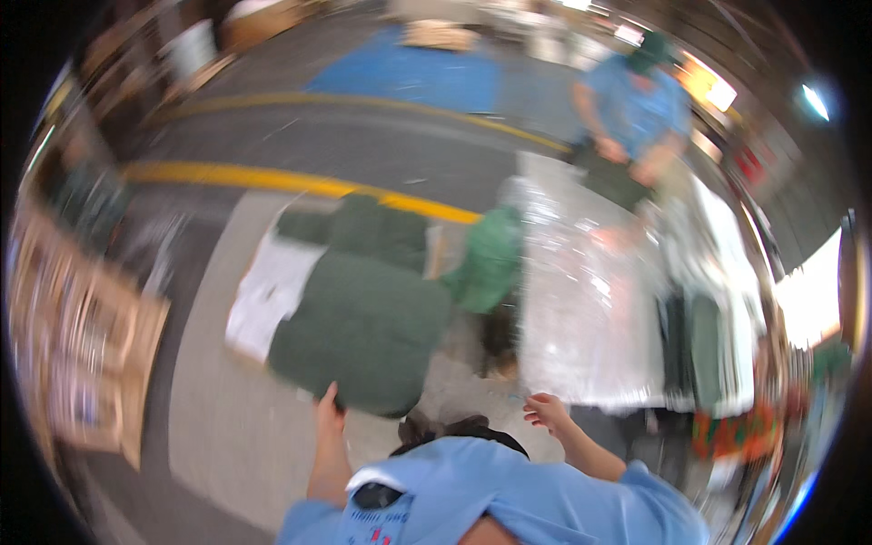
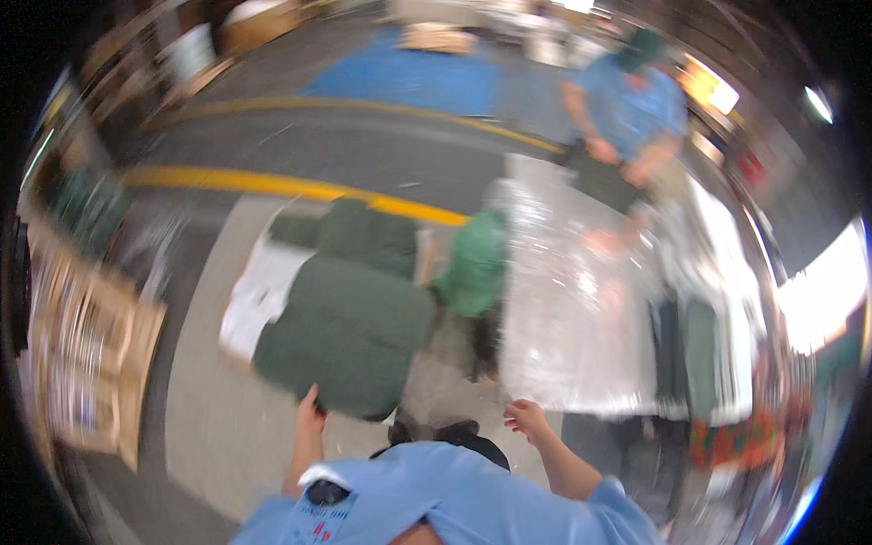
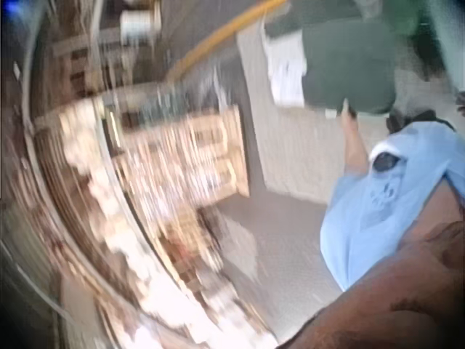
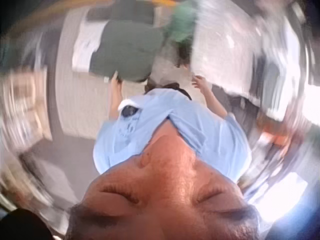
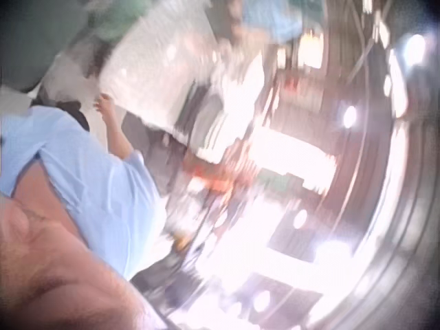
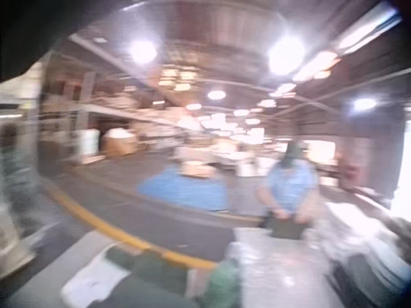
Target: The person repeatedly picks up white foam inserts and green fabric covers, inserts the foam into the covers by hand, and places the finished cushions onto a stack on the table. The process is repeated for multiple units.
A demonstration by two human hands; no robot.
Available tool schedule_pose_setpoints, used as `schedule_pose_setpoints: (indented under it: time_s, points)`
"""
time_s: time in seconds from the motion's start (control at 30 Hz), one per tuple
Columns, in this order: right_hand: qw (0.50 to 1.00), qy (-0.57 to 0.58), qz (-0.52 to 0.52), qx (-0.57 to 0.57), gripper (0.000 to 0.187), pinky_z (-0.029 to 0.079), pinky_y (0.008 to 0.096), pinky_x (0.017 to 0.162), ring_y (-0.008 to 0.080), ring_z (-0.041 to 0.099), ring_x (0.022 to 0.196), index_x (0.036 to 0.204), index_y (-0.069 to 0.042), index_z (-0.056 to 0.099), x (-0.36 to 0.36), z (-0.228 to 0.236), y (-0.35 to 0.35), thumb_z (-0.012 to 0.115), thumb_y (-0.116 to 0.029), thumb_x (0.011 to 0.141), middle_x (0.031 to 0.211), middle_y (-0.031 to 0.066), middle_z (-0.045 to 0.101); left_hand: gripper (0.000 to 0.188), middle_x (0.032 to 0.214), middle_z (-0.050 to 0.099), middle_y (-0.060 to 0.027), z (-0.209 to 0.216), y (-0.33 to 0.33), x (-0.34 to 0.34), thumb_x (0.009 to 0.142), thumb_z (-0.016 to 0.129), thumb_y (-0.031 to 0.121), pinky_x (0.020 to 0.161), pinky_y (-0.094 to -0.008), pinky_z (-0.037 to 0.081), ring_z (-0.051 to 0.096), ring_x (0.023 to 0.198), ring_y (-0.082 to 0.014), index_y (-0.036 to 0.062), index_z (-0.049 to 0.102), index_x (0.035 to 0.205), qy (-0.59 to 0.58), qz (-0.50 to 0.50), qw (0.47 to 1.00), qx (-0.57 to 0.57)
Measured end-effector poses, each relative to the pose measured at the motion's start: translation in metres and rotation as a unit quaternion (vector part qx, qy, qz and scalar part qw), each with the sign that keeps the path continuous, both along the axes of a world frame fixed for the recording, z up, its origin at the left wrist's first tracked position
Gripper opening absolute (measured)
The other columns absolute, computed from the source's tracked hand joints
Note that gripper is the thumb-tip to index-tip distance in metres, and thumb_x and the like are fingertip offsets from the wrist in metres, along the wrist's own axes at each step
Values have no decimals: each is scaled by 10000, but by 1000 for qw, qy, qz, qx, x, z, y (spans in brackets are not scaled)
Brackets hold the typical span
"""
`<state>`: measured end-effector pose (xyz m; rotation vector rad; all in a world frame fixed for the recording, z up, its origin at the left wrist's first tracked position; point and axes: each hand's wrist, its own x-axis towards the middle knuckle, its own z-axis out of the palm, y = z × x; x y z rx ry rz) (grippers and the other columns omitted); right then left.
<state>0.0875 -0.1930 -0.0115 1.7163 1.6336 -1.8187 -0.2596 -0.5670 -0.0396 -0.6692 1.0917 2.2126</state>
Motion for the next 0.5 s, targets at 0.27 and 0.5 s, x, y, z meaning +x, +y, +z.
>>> schedule_pose_setpoints:
  time_s: [0.27, 0.5]
  points:
    - [988, -120, -97, 24, 314, 477, 328, 494, 141, 678, 650, 1119, -85, 726, 107, -28, -21, 693, -323, 917, 863, 23, 718, 618, 1397, 592, -103, -8, 9, 1, 934, 815, 222, 933, -474, 539, 592, 1219, -286, 132, 510, 1464, -43, -114, 977, -177]
    - [984, -159, -83, 11, 300, 474, 330, 484, 142, 681, 643, 1064, -123, 760, 168, -46, -52, 700, -371, 908, 811, 13, 722, 582, 1361, 608, -159, 3, 26, -1, 948, 768, 370, 1011, -549, 469, 594, 1186, -347, 92, 572, 1421, 166, -168, 577, -782]
